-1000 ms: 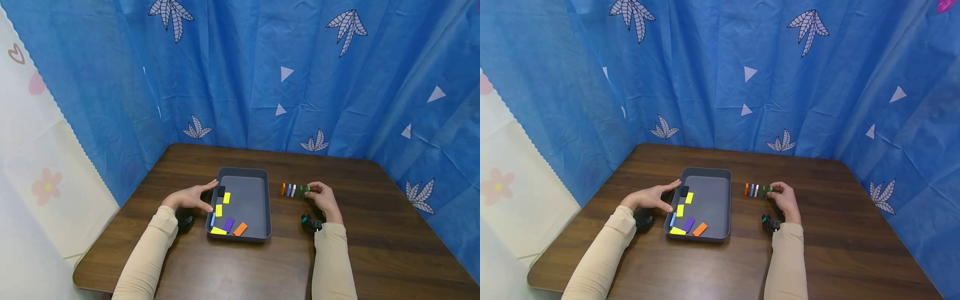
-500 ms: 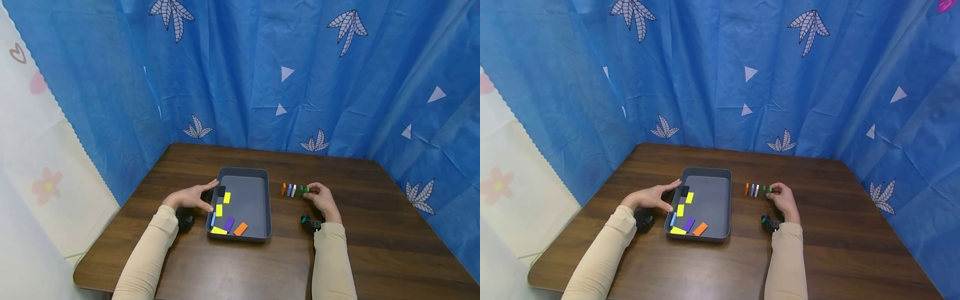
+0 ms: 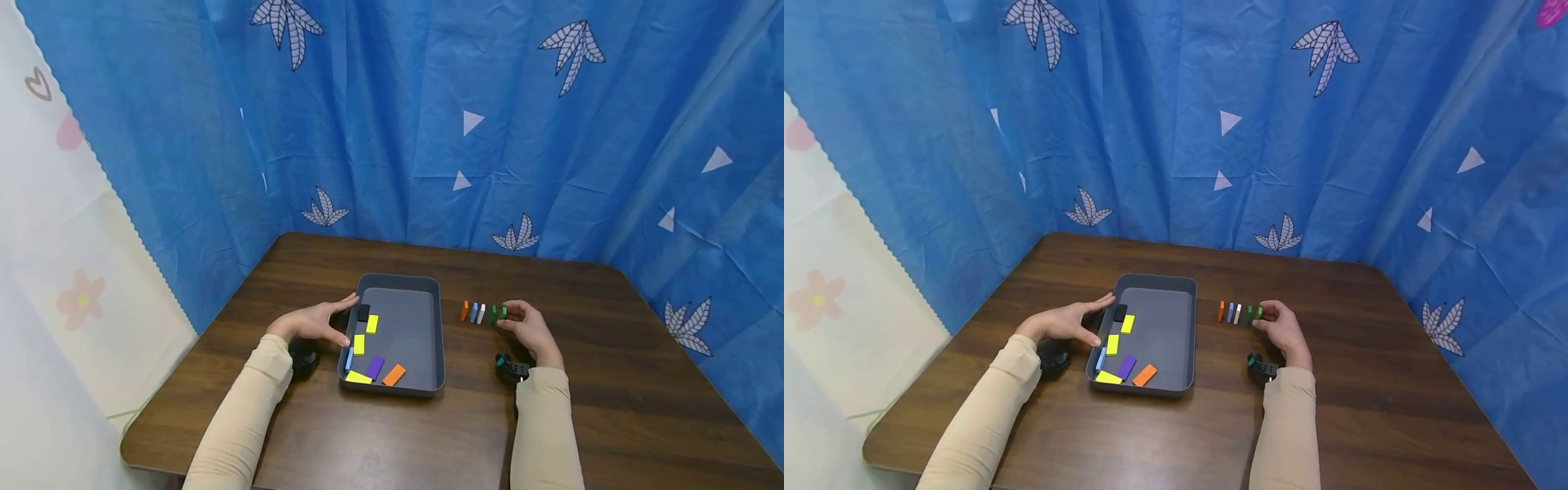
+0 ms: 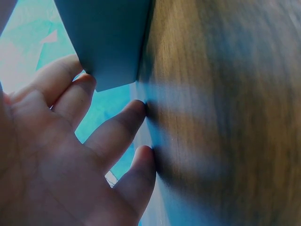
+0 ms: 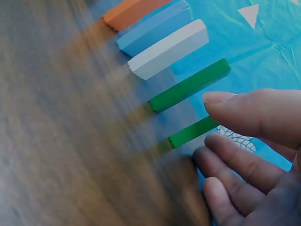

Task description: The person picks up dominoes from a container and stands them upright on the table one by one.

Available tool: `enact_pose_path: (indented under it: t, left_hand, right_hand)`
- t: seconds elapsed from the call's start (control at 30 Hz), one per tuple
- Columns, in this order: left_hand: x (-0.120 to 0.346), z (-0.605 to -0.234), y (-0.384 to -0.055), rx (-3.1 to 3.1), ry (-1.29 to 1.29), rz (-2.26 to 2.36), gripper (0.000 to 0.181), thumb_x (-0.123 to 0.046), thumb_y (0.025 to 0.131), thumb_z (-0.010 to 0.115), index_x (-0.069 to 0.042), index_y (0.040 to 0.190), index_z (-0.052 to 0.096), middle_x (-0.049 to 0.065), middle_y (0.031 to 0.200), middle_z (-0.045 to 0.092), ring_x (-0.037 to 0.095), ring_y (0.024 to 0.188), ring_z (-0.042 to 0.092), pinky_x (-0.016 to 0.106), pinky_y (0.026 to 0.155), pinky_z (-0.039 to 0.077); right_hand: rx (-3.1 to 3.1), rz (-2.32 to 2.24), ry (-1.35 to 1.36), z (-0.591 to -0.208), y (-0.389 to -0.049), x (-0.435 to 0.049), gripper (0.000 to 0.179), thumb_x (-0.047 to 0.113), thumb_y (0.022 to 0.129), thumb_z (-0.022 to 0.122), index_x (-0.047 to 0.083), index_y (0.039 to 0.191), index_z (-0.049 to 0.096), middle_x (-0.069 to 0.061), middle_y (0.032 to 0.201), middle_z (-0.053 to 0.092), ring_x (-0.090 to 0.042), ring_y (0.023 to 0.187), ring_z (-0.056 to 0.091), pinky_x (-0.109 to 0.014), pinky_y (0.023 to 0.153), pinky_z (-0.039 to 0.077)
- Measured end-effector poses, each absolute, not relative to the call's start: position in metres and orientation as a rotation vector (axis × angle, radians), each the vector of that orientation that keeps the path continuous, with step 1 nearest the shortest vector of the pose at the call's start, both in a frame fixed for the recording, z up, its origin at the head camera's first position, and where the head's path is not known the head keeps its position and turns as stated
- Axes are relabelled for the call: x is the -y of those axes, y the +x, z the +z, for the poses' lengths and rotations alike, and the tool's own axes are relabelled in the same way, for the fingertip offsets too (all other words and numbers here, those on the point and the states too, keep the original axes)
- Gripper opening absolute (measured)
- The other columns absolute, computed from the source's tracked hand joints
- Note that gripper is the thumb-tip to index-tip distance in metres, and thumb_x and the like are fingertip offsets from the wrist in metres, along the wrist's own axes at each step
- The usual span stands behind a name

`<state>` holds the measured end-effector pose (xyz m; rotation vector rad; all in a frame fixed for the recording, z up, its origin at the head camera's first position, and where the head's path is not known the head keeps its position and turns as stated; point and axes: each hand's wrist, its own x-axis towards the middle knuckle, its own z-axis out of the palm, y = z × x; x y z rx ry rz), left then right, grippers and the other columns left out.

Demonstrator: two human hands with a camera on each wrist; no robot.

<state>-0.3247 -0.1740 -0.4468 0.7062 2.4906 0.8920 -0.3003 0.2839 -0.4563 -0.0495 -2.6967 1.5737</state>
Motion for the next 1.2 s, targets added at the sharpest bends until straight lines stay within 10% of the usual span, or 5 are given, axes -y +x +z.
enact_pose_path:
  t: [0.33,1.2]
  left_hand:
    - [0.173,-0.446,-0.323,-2.485,0.708,0.891,0.100,-0.050,0.065,0.072,-0.030,0.143,0.012,-0.010,0.150,0.004,0.023,0.137,0.012,0.052,0.105,0.022]
    - [0.173,-0.450,-0.327,-2.493,0.703,0.887,0.101,-0.051,0.064,0.072,-0.032,0.143,0.012,-0.012,0.149,0.005,0.021,0.136,0.014,0.051,0.105,0.022]
  right_hand:
    - [2.708,1.430,0.003,-0.422,-0.291,-0.286,0.061,0.019,0.085,0.060,0.003,0.135,0.028,-0.025,0.137,0.030,-0.043,0.122,0.032,-0.055,0.093,0.036]
    - [2.675,1.492,0.757,-0.377,-0.311,-0.143,0.050,0.034,0.077,0.068,0.018,0.120,0.048,-0.005,0.109,0.053,-0.027,0.103,0.050,-0.035,0.080,0.048]
